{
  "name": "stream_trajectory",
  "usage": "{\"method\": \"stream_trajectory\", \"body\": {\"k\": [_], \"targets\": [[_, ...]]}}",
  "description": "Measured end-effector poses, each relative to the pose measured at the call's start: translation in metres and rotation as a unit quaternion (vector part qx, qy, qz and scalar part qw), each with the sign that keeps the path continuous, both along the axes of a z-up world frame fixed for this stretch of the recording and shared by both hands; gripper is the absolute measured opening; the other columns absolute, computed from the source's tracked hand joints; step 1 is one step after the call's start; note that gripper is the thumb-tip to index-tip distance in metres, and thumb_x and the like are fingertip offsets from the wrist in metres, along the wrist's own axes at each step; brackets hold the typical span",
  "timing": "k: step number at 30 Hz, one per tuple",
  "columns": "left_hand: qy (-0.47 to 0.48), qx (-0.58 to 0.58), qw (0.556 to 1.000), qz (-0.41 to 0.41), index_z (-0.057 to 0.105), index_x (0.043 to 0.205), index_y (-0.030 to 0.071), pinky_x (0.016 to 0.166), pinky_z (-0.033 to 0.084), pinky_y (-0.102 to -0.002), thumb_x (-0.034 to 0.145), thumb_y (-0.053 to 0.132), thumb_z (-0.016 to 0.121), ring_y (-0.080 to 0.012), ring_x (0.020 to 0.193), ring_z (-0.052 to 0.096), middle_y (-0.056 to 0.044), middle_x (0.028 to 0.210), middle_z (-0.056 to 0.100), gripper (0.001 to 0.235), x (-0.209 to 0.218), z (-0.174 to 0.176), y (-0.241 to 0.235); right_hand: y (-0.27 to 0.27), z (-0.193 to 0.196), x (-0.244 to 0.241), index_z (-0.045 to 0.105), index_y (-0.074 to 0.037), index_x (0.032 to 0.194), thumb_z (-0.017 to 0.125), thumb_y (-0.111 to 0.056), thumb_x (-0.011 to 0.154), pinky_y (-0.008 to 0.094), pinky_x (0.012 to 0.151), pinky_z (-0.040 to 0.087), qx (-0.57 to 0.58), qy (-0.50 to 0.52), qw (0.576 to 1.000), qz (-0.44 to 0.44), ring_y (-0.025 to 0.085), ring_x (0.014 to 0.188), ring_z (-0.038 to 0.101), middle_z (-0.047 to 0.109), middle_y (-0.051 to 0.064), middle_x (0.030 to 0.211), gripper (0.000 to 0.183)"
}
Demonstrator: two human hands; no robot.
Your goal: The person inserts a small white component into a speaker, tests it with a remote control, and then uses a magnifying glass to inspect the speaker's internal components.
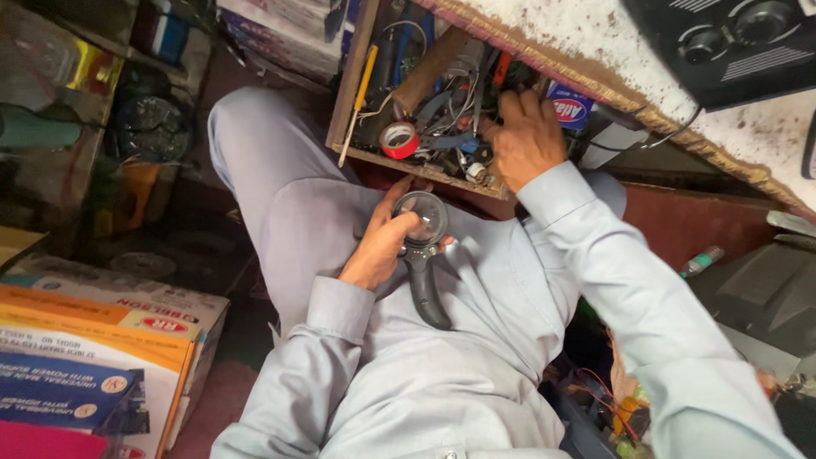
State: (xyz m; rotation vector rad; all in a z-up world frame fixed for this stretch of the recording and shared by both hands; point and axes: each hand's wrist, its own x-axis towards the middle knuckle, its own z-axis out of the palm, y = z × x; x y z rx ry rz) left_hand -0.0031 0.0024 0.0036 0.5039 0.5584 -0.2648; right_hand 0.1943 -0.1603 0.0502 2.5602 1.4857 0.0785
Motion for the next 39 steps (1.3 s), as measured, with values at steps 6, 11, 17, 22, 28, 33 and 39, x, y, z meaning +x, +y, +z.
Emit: {"method": "stream_trajectory", "body": {"k": [6, 11, 17, 22, 28, 33, 39], "targets": [[-0.025, -0.006, 1.000, 0.005, 0.028, 0.158, 0.004, 0.073, 0.066, -0.050, 0.079, 0.000, 0.051, -0.0331, 0.086, 0.073, -0.015, 0.122, 0.062, 0.082, -0.001, -0.002, -0.002, 0.010, 0.009, 0.019, 0.076, -0.010, 0.084, 0.068, -0.022, 0.072, 0.038, 0.086, 0.054, -0.144, 0.051, 0.984, 0.089, 0.026, 0.114, 0.055, 0.060, 0.006, 0.108, 0.019], [-0.028, 0.007, 1.000, -0.002, 0.029, 0.155, 0.004, 0.068, 0.064, -0.047, 0.080, 0.001, 0.049, -0.0359, 0.078, 0.074, -0.018, 0.108, 0.066, 0.078, -0.002, -0.002, 0.000, -0.001, 0.033, 0.018, 0.073, -0.004, 0.114, 0.071, -0.013, 0.085, 0.037, 0.086, 0.056, -0.011, 0.000, 0.980, 0.197, 0.023, 0.100, 0.057, 0.059, 0.005, 0.107, 0.031], [-0.048, -0.015, 0.999, 0.021, 0.039, 0.146, 0.000, 0.071, 0.066, -0.047, 0.083, 0.003, 0.050, -0.0328, 0.080, 0.075, -0.015, 0.105, 0.067, 0.065, 0.011, 0.007, 0.002, -0.010, 0.057, -0.031, 0.064, -0.001, 0.118, 0.060, -0.014, 0.108, 0.040, 0.089, 0.055, 0.291, 0.067, 0.955, 0.004, 0.032, 0.101, 0.061, 0.059, 0.018, 0.110, 0.017], [-0.083, 0.016, 0.996, 0.022, 0.046, 0.135, -0.001, 0.068, 0.065, -0.045, 0.080, 0.005, 0.053, -0.0318, 0.075, 0.074, -0.015, 0.100, 0.068, 0.056, 0.027, 0.012, 0.007, -0.005, 0.040, -0.068, 0.053, -0.010, 0.122, 0.046, -0.028, 0.111, 0.036, 0.082, 0.062, 0.667, 0.461, 0.529, -0.250, 0.033, 0.101, 0.072, 0.070, 0.017, 0.116, 0.022], [-0.078, 0.035, 0.996, 0.025, 0.045, 0.136, 0.000, 0.069, 0.066, -0.046, 0.077, 0.004, 0.055, -0.0323, 0.076, 0.074, -0.014, 0.097, 0.066, 0.060, 0.048, 0.012, 0.013, -0.016, 0.021, -0.071, 0.053, -0.005, 0.128, 0.050, -0.021, 0.110, 0.034, 0.085, 0.061, 0.721, 0.568, 0.270, -0.291, 0.035, 0.108, 0.073, 0.068, 0.018, 0.119, 0.024], [-0.057, 0.066, 0.996, 0.010, 0.045, 0.135, 0.005, 0.069, 0.065, -0.047, 0.073, 0.005, 0.053, -0.0337, 0.079, 0.075, -0.016, 0.097, 0.068, 0.062, 0.059, 0.008, 0.013, -0.016, 0.003, -0.061, 0.053, -0.007, 0.139, 0.058, -0.011, 0.107, 0.029, 0.067, 0.058, 0.665, 0.478, 0.456, -0.349, 0.025, 0.086, 0.072, 0.072, 0.014, 0.105, 0.033], [-0.073, 0.056, 0.996, 0.005, 0.048, 0.135, -0.004, 0.074, 0.066, -0.048, 0.076, 0.004, 0.055, -0.0361, 0.083, 0.076, -0.017, 0.099, 0.066, 0.060, 0.054, 0.005, 0.012, 0.012, -0.028, -0.017, 0.052, 0.002, 0.130, 0.070, -0.013, 0.095, 0.031, 0.055, 0.054, 0.547, 0.234, 0.723, -0.351, 0.018, 0.061, 0.072, 0.071, 0.010, 0.076, 0.042]]}}
